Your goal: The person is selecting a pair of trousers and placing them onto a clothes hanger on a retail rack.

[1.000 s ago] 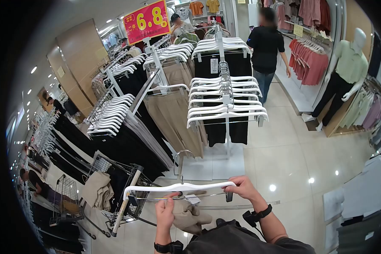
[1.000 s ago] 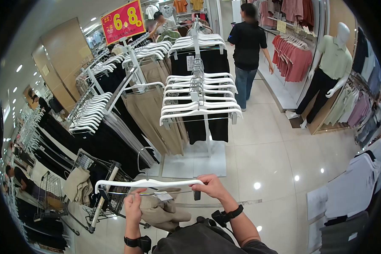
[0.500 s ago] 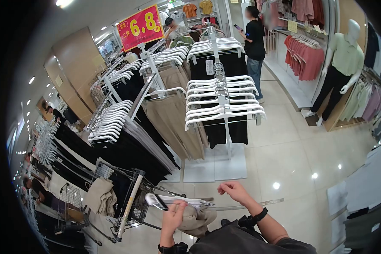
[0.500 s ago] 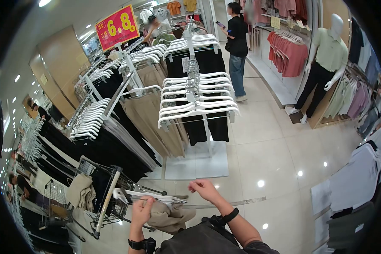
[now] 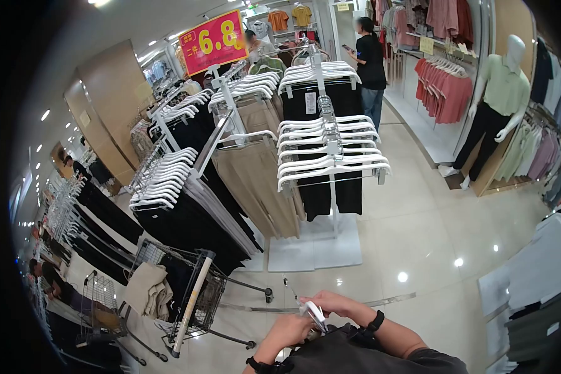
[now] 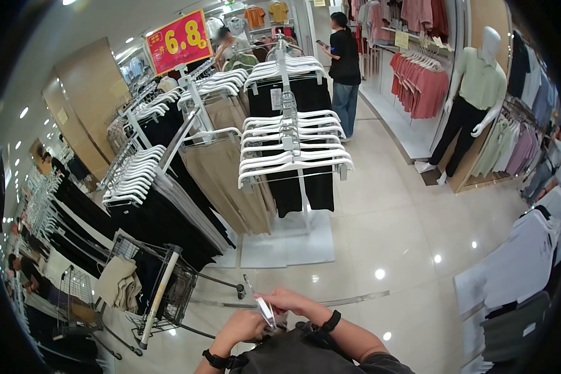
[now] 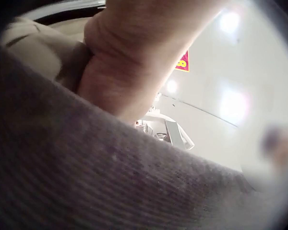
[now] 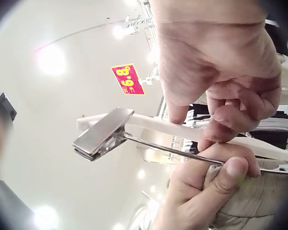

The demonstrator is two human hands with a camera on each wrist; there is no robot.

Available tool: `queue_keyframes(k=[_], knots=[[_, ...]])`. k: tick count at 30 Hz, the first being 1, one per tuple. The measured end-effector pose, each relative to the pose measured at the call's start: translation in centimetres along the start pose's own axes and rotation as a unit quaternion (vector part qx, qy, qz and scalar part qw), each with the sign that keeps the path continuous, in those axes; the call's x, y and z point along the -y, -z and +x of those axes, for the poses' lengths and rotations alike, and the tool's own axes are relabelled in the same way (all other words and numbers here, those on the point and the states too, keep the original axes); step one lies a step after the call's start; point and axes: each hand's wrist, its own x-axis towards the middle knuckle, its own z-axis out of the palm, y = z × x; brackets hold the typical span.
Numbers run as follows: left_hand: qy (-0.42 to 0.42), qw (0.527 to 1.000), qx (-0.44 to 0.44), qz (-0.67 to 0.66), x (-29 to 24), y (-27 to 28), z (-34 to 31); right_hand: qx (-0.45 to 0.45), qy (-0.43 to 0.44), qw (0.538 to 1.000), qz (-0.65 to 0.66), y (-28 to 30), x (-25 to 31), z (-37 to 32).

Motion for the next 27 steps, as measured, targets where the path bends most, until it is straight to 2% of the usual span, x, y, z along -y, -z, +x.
queue_keyframes(k=[5,8,9,12,15,16,17,18,20,22,27], knots=[[-0.023,0.999,0.025,0.039,0.8,-1.5,-1.4,0.085,-0.032,0.996,-0.013,-0.6,-1.4,0.9],[0.023,0.999,0.044,0.009,1.5,-2.1,-2.1,0.125,-0.02,0.992,0.001,-1.1,-1.5,0.6],[0.037,0.999,0.018,-0.004,1.4,-1.8,-2.6,0.139,-0.013,0.99,0.008,-1.3,-1.6,0.3],[0.069,0.992,-0.079,-0.066,2.1,-0.7,-4.4,0.068,0.001,0.998,0.002,-1.4,-2.6,-0.4],[0.143,0.975,-0.141,-0.093,3.2,0.2,-6.8,0.002,0.026,0.999,-0.037,-0.2,-2.8,-2.4],[0.162,0.964,-0.174,-0.123,3.6,0.5,-7.5,-0.048,0.045,0.992,-0.112,1.0,-4.2,-1.9],[0.177,0.958,-0.189,-0.125,3.8,0.8,-8.1,-0.155,0.07,0.955,-0.244,2.2,-5.6,-1.6],[0.192,0.951,-0.204,-0.128,3.9,1.3,-8.7,-0.256,0.093,0.888,-0.37,3.0,-6.0,-2.0],[0.194,0.938,-0.259,-0.123,4.5,1.5,-9.5,-0.416,0.208,0.732,-0.498,4.1,-5.2,-3.6],[0.181,0.928,-0.296,-0.133,5.0,1.5,-10.2,-0.47,0.161,0.699,-0.514,3.9,-1.8,-6.6],[0.194,0.913,-0.328,-0.149,5.3,2.4,-11.4,-0.568,0.19,0.665,-0.445,6.7,1.5,-10.8]])
